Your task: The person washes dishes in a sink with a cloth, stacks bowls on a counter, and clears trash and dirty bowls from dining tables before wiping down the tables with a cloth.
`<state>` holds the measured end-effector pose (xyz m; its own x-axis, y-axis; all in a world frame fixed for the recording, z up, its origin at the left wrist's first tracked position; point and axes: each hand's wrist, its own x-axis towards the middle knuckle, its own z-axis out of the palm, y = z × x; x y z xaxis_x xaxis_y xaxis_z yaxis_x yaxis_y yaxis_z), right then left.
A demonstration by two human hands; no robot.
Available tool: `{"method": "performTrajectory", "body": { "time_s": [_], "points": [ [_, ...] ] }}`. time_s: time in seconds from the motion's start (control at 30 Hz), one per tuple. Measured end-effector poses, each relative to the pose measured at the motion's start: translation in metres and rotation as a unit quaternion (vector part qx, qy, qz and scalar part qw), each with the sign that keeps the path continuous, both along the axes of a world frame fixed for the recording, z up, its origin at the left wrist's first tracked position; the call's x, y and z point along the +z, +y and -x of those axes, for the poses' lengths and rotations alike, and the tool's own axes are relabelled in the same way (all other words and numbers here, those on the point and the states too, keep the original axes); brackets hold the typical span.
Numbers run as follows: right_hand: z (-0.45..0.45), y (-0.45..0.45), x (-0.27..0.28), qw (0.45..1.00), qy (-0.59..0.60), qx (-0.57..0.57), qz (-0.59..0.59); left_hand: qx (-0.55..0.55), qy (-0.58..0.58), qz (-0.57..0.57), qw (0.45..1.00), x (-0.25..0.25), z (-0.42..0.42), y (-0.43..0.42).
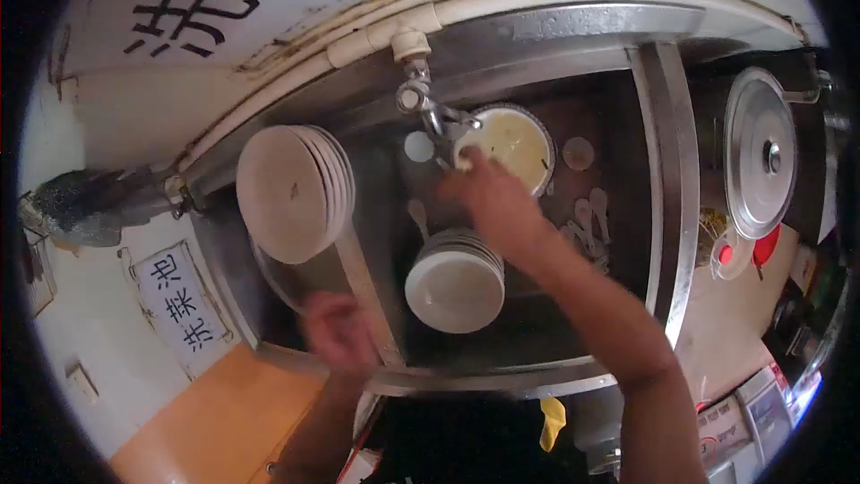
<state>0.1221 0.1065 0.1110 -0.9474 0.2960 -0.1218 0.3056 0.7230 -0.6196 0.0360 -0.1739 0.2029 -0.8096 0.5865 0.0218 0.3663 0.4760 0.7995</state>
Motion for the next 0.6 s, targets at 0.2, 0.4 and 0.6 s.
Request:
{"method": "performTrajectory", "body": {
  "time_s": [0.2, 0.4, 0.6],
  "points": [
    [-0.037, 0.061, -0.013, 0.985, -0.033, -0.142, -0.089, -0.027, -0.116, 0.158, 0.98, -0.181, 0.011, 0.152],
    [-0.099, 0.047, -0.03, 0.954, -0.183, -0.238, 0.007, -0.058, -0.166, 0.293, 0.94, -0.273, 0.044, 0.181],
    [-0.103, 0.024, -0.028, 0.929, 0.005, -0.369, 0.0, -0.178, -0.165, 0.207, 0.948, -0.26, 0.056, 0.177]
  ]
}}
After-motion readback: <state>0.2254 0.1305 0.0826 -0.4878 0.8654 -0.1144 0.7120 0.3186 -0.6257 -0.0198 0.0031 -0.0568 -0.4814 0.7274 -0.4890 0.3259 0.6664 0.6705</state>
